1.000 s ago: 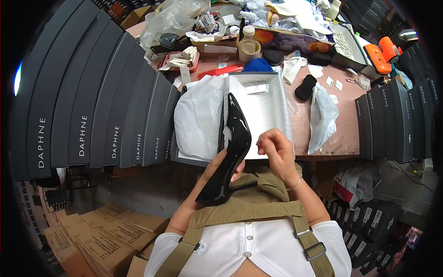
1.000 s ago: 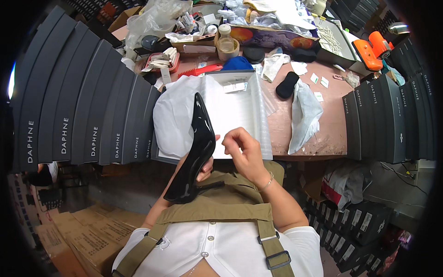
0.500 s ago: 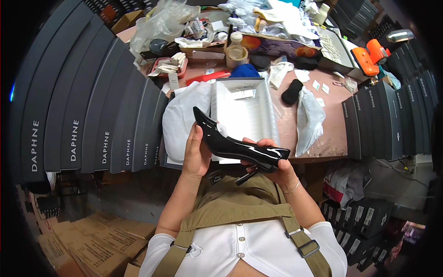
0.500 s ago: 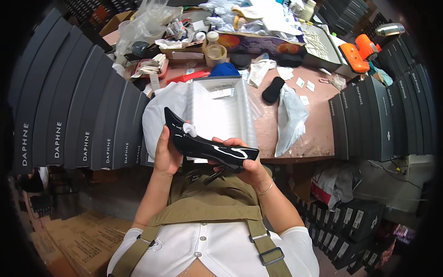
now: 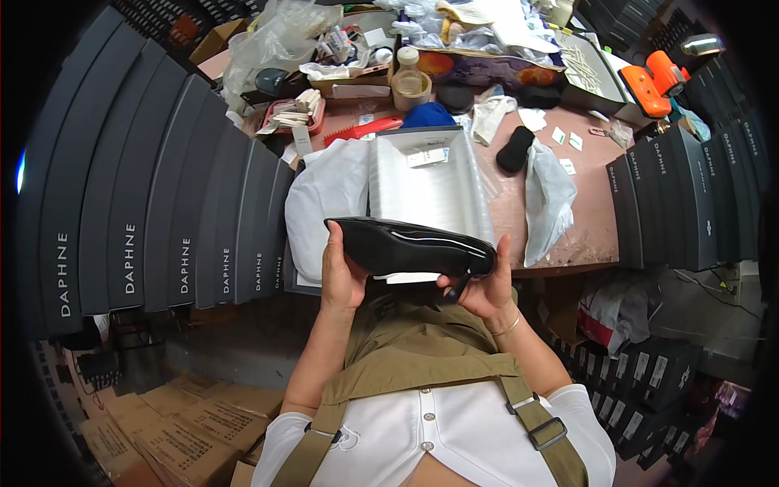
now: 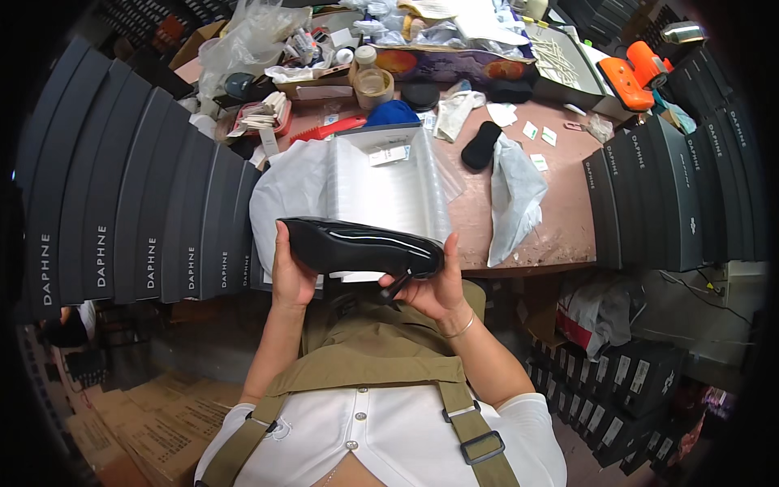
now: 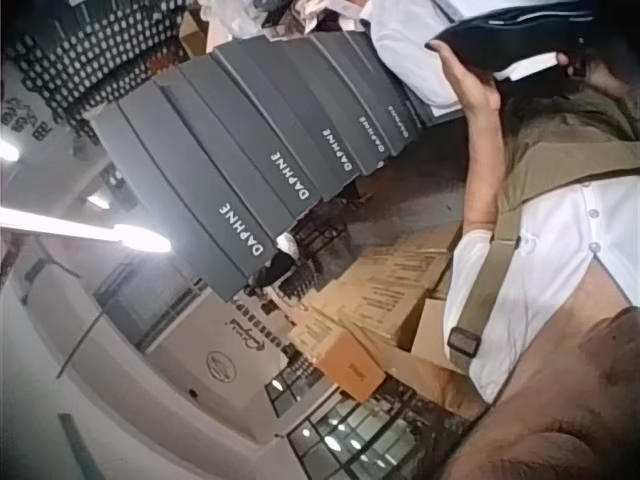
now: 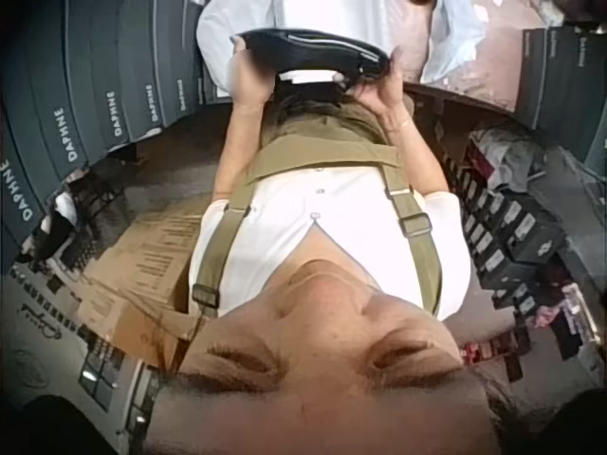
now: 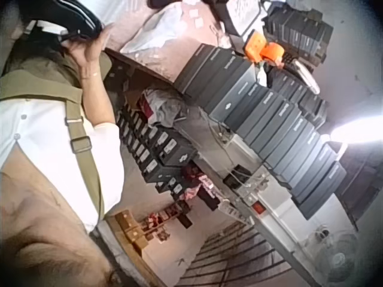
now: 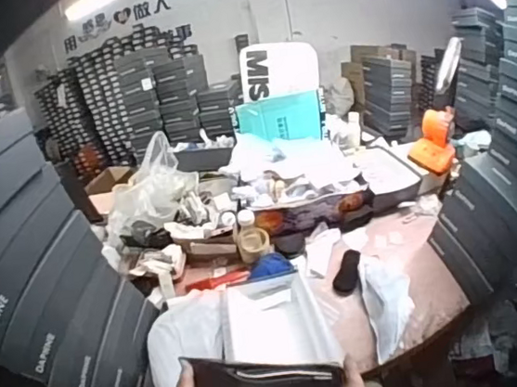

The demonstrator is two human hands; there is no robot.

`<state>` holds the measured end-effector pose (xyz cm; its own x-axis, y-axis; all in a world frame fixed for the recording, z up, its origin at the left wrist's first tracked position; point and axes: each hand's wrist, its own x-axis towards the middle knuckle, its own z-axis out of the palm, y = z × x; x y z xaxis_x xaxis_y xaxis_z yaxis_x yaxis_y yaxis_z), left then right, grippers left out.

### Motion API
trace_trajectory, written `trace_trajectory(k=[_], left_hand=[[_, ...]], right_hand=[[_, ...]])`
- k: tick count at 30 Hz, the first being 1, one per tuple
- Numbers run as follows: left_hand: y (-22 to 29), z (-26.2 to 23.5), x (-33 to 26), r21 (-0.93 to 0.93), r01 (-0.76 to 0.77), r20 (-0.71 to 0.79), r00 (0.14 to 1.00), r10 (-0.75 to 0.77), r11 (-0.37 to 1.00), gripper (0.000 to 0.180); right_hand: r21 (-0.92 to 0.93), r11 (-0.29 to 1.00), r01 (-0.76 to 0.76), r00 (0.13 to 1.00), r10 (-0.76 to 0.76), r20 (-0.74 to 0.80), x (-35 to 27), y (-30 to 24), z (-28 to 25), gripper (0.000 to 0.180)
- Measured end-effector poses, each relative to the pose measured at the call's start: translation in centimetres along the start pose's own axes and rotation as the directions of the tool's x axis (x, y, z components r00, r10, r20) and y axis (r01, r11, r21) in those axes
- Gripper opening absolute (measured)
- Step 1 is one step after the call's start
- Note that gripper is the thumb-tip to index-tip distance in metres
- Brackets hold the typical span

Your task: Inspecting, cleaning, and packing black high-heeled shoes into a shoebox.

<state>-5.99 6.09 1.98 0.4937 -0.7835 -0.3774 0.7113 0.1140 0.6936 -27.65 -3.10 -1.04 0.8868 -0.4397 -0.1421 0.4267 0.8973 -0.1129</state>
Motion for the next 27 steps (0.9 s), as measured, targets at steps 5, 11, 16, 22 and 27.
trace_trajectory(k=[5, 11, 16, 22, 27], left_hand=[[-0.3, -0.2, 0.0, 0.010, 0.091, -0.020, 0.996, -0.091, 0.996, 0.060], [-0.4, -0.3, 0.6, -0.005, 0.151, -0.035, 0.988, -0.151, 0.989, 0.062], [-0.7, -0.6, 1.0, 0.033, 0.185, -0.055, 0.982, -0.183, 0.982, 0.057], [-0.9, -1.7, 0.9, 0.169, -0.176, -0.095, 0.976, 0.194, 0.970, 0.059], [0.5, -1.0, -0.7, 0.183, -0.244, -0.043, 0.966, 0.256, 0.952, 0.045]], right_hand=[[0.119, 0.993, 0.015, 0.991, 0.000, -0.130, -0.2, 0.5, -0.4, 0.089], [0.138, 0.989, 0.055, 0.967, -0.019, -0.253, -0.5, 1.0, 1.9, 0.084], [0.136, 0.986, 0.100, 0.926, -0.042, -0.375, -0.5, 0.9, 4.3, 0.079], [-0.986, 0.078, 0.146, 0.908, -0.406, 0.102, -0.2, -2.9, 4.1, 0.064], [-0.520, -0.666, -0.534, 0.688, -0.700, 0.192, 0.5, -10.8, 2.6, 0.089]])
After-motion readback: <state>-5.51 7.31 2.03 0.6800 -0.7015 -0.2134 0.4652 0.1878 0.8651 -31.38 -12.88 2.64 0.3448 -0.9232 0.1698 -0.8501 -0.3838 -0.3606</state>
